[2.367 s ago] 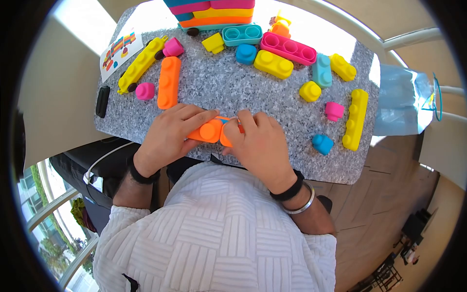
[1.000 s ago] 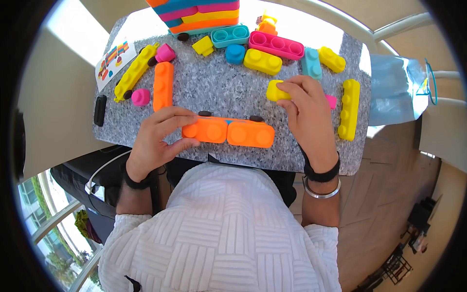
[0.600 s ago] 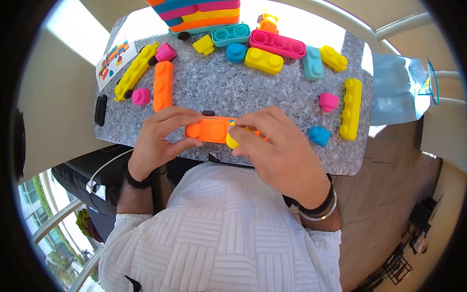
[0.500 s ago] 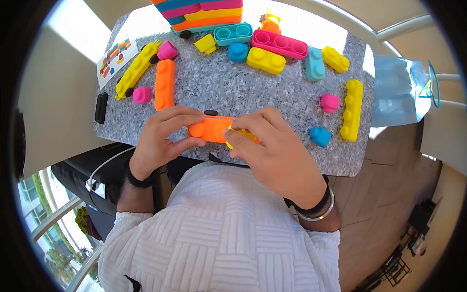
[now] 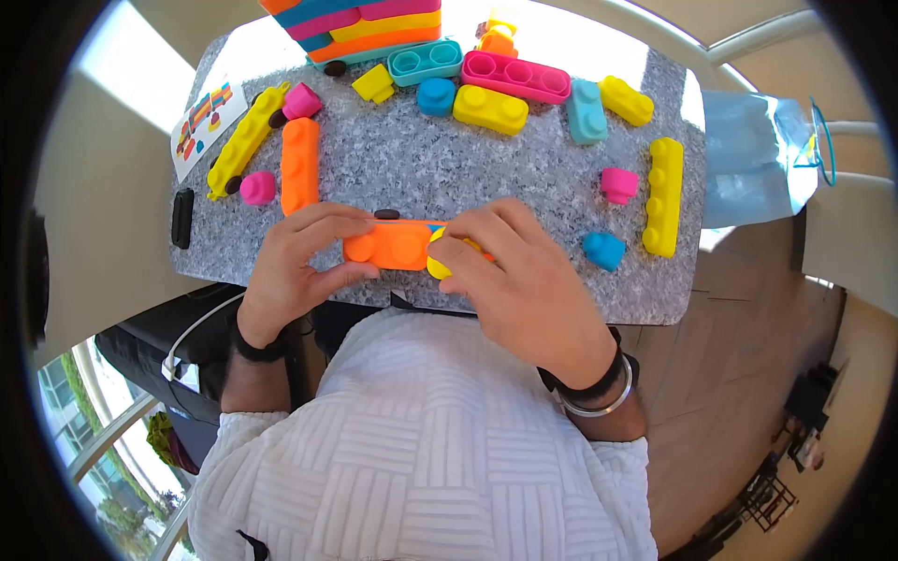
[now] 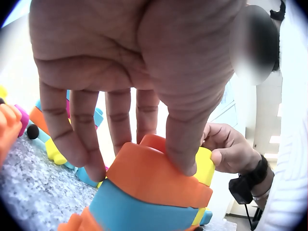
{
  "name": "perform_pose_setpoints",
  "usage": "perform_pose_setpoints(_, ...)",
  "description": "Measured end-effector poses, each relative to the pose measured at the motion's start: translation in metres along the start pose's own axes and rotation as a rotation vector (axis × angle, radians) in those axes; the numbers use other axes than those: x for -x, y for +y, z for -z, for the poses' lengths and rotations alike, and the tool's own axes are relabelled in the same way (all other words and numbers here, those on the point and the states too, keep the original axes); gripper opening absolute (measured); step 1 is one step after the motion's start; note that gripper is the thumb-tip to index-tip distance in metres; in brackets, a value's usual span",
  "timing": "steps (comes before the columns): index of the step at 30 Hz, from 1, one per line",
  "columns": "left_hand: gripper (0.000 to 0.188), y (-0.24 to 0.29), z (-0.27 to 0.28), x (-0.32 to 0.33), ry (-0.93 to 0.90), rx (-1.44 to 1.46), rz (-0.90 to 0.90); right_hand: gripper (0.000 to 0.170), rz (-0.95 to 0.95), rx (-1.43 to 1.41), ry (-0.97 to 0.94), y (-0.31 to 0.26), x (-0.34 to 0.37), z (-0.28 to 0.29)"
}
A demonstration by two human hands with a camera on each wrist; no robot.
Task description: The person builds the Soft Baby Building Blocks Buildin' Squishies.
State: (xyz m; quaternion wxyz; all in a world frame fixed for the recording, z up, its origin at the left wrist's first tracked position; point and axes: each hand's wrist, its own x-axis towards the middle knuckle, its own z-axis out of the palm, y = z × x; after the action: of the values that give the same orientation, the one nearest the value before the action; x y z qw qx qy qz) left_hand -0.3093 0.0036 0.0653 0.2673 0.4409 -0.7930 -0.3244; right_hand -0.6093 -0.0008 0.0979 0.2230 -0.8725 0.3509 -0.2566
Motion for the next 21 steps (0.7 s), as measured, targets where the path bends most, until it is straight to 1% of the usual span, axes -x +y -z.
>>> perform_pose_setpoints(5,0.051,0.002,-0.001,0.002,0.004,-0.017,0.007,0.041,0.027,-0.071,-0.021,0.01,0.0,0.001)
perform_pose_setpoints(8,0.051,0.003,-0.001,0.004,0.014,-0.03,0.021,0.043,0.034,-0.124,0.015,0.018,0.004,0.004)
perform_pose_setpoints(10,0.05,0.005,-0.003,0.005,0.009,-0.025,0.024,0.048,-0.048,-0.007,0.048,0.025,0.014,0.017)
perform_pose_setpoints(11,0.05,0.005,-0.003,0.006,0.026,-0.032,0.025,0.048,-0.063,0.004,0.046,0.034,0.022,0.022)
perform_pose_setpoints(13,0.05,0.004,-0.004,0.007,0.042,-0.024,0.014,0.055,-0.215,0.327,0.142,0.056,0.043,0.028)
perform_pose_setpoints(14,0.05,0.003,-0.004,0.008,0.04,-0.031,0.032,0.055,-0.222,0.339,0.139,0.061,0.054,0.034)
perform_pose_setpoints(16,0.05,0.004,-0.005,0.006,0.038,-0.038,0.051,0.059,-0.495,0.507,-0.009,0.07,0.072,0.041)
perform_pose_setpoints(17,0.05,0.004,-0.005,0.006,0.034,-0.028,0.048,0.059,-0.494,0.507,-0.01,0.073,0.081,0.041)
perform_pose_setpoints(19,0.05,0.004,-0.003,0.006,0.036,-0.026,0.056,0.063,-0.646,0.462,-0.116,0.076,0.097,0.038)
perform_pose_setpoints(21,0.05,0.002,-0.003,0.005,0.026,-0.049,0.012,0.064,-0.661,0.448,-0.14,0.078,0.104,0.033)
